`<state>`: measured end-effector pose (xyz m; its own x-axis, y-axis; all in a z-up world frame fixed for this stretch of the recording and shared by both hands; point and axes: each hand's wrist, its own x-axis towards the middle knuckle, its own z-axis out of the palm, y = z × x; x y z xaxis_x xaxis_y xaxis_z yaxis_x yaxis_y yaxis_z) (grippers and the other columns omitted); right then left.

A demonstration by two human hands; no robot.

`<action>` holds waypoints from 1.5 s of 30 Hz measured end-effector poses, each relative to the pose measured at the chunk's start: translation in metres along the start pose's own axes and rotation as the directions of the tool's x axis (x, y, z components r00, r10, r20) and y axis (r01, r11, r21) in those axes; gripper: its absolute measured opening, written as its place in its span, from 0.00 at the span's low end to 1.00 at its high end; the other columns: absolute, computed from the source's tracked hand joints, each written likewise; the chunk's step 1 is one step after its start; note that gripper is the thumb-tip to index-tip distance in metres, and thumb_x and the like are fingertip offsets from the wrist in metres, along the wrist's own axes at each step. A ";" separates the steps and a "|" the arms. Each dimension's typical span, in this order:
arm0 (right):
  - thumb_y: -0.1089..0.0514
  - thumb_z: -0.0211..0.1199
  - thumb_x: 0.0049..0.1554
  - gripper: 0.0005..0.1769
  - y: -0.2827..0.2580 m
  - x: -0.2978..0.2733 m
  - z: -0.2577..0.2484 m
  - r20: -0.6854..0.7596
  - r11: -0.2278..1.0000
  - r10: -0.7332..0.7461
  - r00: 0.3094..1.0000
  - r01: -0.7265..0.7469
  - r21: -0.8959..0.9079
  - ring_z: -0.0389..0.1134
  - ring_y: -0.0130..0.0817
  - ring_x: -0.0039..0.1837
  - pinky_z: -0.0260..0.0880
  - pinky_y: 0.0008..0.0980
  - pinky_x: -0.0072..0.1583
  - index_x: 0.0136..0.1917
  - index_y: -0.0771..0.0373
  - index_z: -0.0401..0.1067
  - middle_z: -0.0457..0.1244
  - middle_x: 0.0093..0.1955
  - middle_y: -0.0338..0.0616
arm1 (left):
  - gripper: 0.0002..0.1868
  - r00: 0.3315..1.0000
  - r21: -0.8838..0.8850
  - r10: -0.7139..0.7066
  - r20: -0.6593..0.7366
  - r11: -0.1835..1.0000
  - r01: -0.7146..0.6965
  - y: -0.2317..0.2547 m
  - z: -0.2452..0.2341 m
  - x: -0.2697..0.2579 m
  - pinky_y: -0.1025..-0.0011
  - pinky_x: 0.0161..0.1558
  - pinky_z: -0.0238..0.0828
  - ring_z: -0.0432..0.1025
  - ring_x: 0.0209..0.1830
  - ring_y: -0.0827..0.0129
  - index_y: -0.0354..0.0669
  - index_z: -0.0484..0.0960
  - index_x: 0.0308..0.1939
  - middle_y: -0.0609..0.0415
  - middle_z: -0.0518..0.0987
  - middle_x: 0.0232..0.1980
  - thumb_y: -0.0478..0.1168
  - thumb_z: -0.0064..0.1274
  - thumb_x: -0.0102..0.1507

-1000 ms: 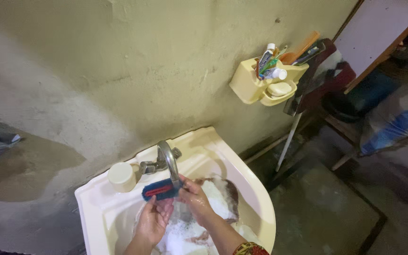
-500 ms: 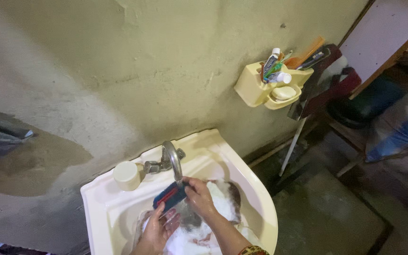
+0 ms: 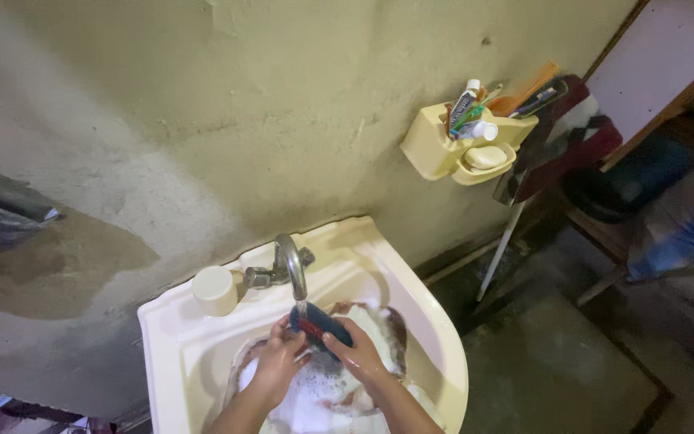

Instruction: The person washes two pieces of cloth in a sink by scrubbing them with a brush and soap, then rinsing them under running water.

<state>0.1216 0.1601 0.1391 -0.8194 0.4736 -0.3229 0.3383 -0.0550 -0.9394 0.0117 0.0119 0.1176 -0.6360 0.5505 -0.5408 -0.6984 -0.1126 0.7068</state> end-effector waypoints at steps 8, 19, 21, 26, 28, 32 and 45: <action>0.56 0.72 0.50 0.28 0.006 0.015 -0.038 -0.081 0.994 -0.107 0.991 0.105 -0.023 0.67 0.33 0.49 0.69 0.32 0.49 0.64 0.56 0.70 0.66 0.51 0.42 | 0.27 0.984 0.434 0.171 0.047 0.884 -0.175 -0.001 0.034 0.072 0.66 0.45 0.74 0.74 0.46 0.66 0.49 0.72 0.64 0.52 0.80 0.50 0.35 0.46 0.59; 0.62 0.75 0.48 0.30 -0.025 0.167 -0.090 -0.143 0.791 -0.461 0.876 0.333 -0.513 0.59 0.54 0.72 0.63 0.42 0.70 0.64 0.52 0.71 0.51 0.76 0.55 | 0.25 0.999 0.314 -0.012 -0.030 0.949 0.021 0.007 0.035 0.082 0.55 0.64 0.70 0.74 0.61 0.56 0.48 0.79 0.60 0.46 0.82 0.59 0.57 0.54 0.65; 0.64 0.77 0.46 0.31 -0.034 0.188 -0.094 -0.066 0.673 -0.590 0.805 0.445 -0.591 0.56 0.60 0.74 0.62 0.46 0.70 0.63 0.54 0.72 0.51 0.74 0.61 | 0.25 0.995 0.370 -0.078 -0.062 0.924 0.096 0.004 0.028 0.084 0.56 0.64 0.72 0.75 0.62 0.57 0.51 0.79 0.60 0.48 0.82 0.59 0.57 0.51 0.64; 0.61 0.75 0.44 0.35 -0.036 0.237 -0.091 0.070 0.611 -0.550 0.832 0.457 -0.646 0.59 0.56 0.72 0.63 0.42 0.71 0.66 0.54 0.70 0.55 0.73 0.57 | 0.26 0.986 0.353 -0.127 -0.107 0.922 0.157 -0.022 0.004 0.099 0.57 0.62 0.69 0.73 0.65 0.59 0.51 0.74 0.62 0.55 0.81 0.62 0.53 0.56 0.62; 0.60 0.71 0.49 0.31 -0.038 0.250 -0.087 0.032 0.671 -0.523 0.852 0.434 -0.601 0.60 0.54 0.73 0.62 0.43 0.71 0.66 0.52 0.72 0.55 0.73 0.56 | 0.23 0.989 0.308 -0.123 -0.082 0.941 0.142 -0.034 0.000 0.100 0.62 0.56 0.69 0.75 0.62 0.66 0.51 0.74 0.60 0.57 0.82 0.59 0.54 0.50 0.65; 0.53 0.80 0.34 0.41 -0.056 0.222 -0.076 -0.003 0.477 -0.640 0.768 0.395 -0.785 0.61 0.49 0.70 0.66 0.43 0.67 0.62 0.48 0.73 0.60 0.67 0.49 | 0.22 0.992 0.222 -0.126 -0.030 0.966 0.130 -0.038 0.000 0.101 0.64 0.53 0.69 0.73 0.54 0.65 0.48 0.76 0.60 0.54 0.81 0.55 0.50 0.55 0.64; 0.57 0.65 0.47 0.19 0.016 0.141 -0.043 -0.045 0.610 -0.640 0.767 0.472 -0.636 0.68 0.48 0.58 0.69 0.42 0.58 0.53 0.58 0.71 0.67 0.53 0.48 | 0.16 0.964 0.906 0.267 -0.004 0.409 -0.110 -0.012 0.007 0.068 0.67 0.54 0.72 0.77 0.48 0.68 0.47 0.85 0.51 0.52 0.85 0.47 0.47 0.50 0.64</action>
<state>0.0309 0.2637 0.0831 -0.8241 0.4380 0.3592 0.1138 0.7492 -0.6524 -0.0210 0.0569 0.0756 -0.8008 0.4973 -0.3339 0.0816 0.6427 0.7617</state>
